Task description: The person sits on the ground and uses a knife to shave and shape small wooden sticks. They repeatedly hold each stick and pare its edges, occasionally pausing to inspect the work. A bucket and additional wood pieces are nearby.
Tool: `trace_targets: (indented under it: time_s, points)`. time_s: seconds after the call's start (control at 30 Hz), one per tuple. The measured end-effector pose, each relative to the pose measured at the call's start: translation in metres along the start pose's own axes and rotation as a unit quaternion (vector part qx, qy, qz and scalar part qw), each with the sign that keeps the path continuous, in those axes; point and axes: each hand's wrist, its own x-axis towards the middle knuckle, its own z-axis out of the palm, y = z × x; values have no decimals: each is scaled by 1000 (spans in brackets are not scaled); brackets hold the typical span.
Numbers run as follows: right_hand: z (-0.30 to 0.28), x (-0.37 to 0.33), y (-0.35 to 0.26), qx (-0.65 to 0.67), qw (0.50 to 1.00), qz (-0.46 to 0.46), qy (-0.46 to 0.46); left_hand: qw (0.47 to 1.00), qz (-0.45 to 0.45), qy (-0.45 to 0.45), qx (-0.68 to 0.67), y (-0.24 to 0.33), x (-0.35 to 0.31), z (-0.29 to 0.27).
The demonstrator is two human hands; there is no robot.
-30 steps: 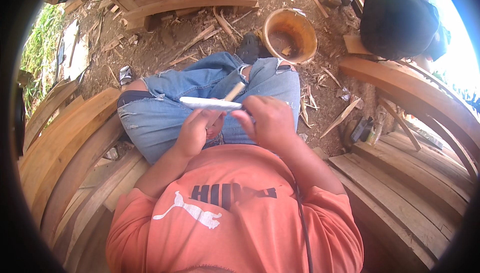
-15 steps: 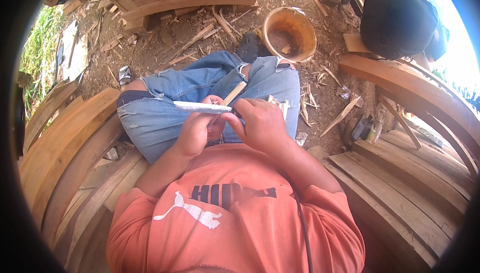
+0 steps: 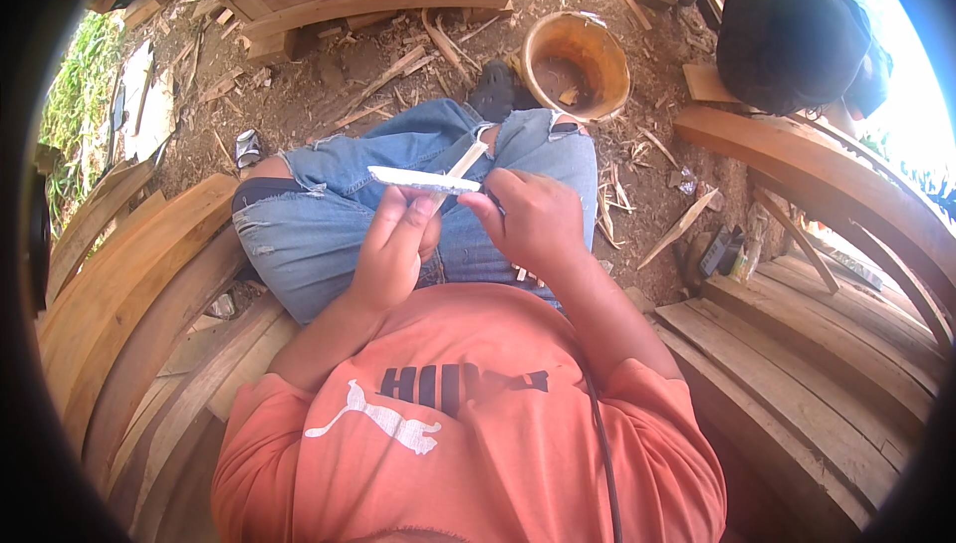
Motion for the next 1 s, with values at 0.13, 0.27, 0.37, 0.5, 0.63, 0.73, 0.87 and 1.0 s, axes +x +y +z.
trace_targets:
  time_s: [0.13,0.27,0.37,0.5,0.63,0.73,0.87,1.0]
  points:
    - [6,5,-2,-5,999,30,35,998,-21,10,-53,3,13,3]
    - [9,2,-7,7,999,11,39,998,-37,11,-59,7,9,3]
    - [7,0,3,-34,999,1,35,998,-37,18,-56,4,8,2]
    - [-18,33,61,-50,969,211,117,999,-19,1,-48,-6,-1,-4]
    - [-36,24,50,-21,989,93,112,999,-7,31,-34,-4,-1,-6]
    - [-16,3,3,8,999,32,11,999,11,31,-26,-3,6,-7]
    - [2,0,-21,68,997,22,-27,999,8,46,-5,-2,4,0]
    - [6,-1,-20,66,997,29,-33,1000,15,23,12,2,2,3]
